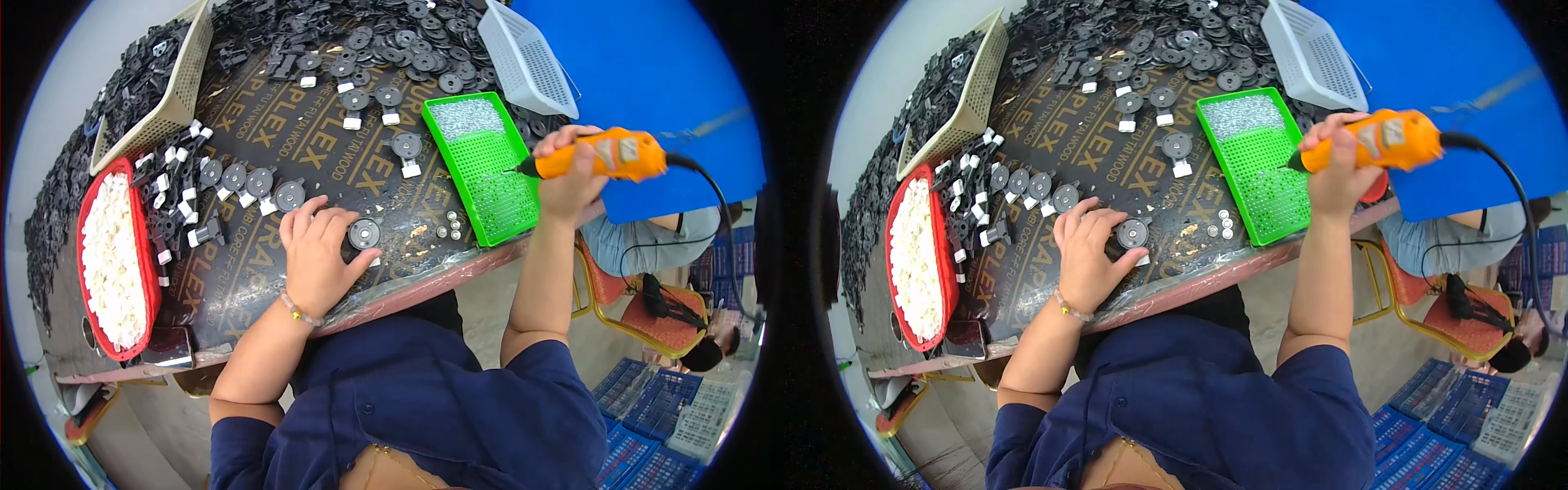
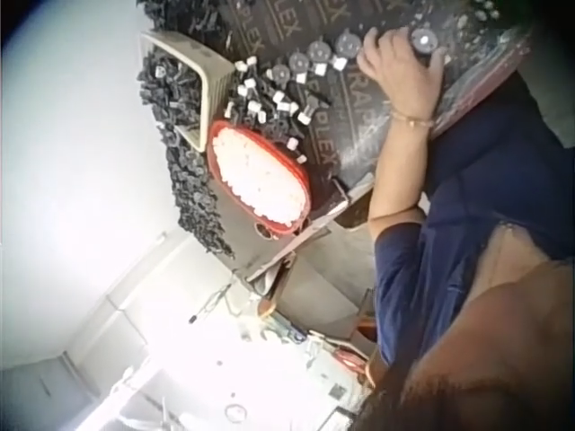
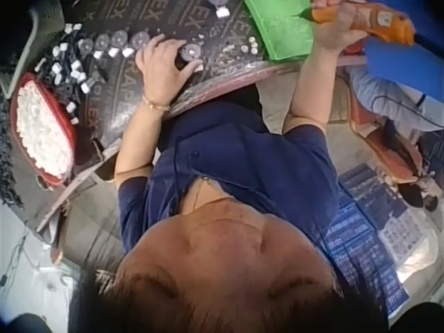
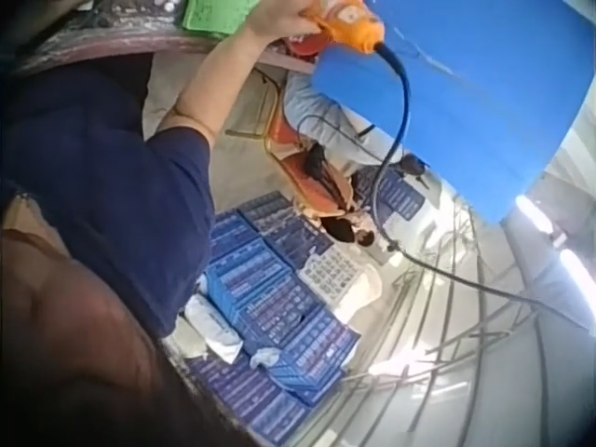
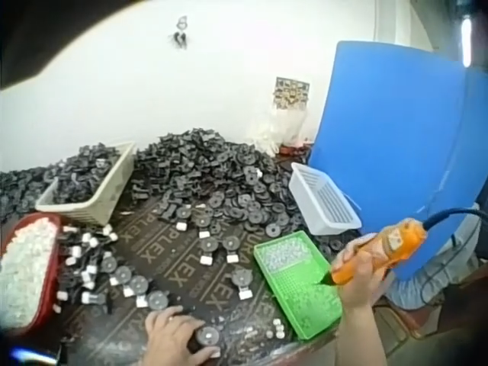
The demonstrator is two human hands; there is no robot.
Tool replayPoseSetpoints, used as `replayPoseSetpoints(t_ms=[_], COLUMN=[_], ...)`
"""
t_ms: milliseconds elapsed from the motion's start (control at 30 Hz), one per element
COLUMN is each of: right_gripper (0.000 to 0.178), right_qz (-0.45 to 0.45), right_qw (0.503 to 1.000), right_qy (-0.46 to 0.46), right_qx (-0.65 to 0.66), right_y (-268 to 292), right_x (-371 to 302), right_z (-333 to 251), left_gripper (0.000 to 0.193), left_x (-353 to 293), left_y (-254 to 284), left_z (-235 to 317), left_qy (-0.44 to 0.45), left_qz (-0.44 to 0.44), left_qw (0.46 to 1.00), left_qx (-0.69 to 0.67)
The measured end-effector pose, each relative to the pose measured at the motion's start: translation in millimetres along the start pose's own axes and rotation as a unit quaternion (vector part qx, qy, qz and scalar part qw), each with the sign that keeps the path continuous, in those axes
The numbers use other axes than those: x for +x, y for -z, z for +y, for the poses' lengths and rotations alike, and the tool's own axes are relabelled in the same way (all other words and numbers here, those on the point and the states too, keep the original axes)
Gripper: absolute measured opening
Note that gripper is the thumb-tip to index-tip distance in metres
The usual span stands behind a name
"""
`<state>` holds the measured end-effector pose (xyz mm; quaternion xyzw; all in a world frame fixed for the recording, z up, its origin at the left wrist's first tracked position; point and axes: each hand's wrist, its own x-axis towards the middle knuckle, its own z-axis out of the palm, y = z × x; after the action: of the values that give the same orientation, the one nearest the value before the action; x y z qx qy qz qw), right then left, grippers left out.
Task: Assembling small plastic toy components using an electric screwdriver at a factory workbench.
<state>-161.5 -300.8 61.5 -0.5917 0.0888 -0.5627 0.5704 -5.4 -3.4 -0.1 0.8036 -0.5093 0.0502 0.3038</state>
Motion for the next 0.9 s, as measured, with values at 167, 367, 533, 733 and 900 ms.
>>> replayPoseSetpoints(t_ms=[167, 367, 533, 733, 900], right_gripper=[0.048, 0.058, 0.057, 0.056, 0.055], right_qz=[-0.116, -0.241, -0.267, -0.269, -0.283], right_qw=[0.986, 0.948, 0.937, 0.936, 0.935], right_qy=[0.026, -0.088, -0.109, -0.123, -0.120], right_qx=[0.113, 0.188, 0.197, 0.192, 0.179], right_y=[-60.4, -133.0, -146.8, -149.1, -154.9], right_x=[-28.9, -75.2, -81.6, -81.8, -86.0], right_z=[-23.7, -2.5, 11.0, 13.5, 12.6], left_gripper=[0.051, 0.051, 0.051, 0.050, 0.049], left_x=[-0.8, 0.1, -0.6, -0.4, -0.9], left_y=[-1.3, 0.5, 0.3, 0.8, -0.9], left_z=[-1.9, -3.4, -2.6, -1.9, -4.5], left_qy=[0.008, 0.003, 0.008, 0.019, 0.017], left_qz=[0.005, 0.008, 0.013, 0.005, 0.004], left_qw=[1.000, 1.000, 0.999, 0.999, 0.999], left_qx=[-0.007, -0.021, -0.028, -0.037, -0.038])
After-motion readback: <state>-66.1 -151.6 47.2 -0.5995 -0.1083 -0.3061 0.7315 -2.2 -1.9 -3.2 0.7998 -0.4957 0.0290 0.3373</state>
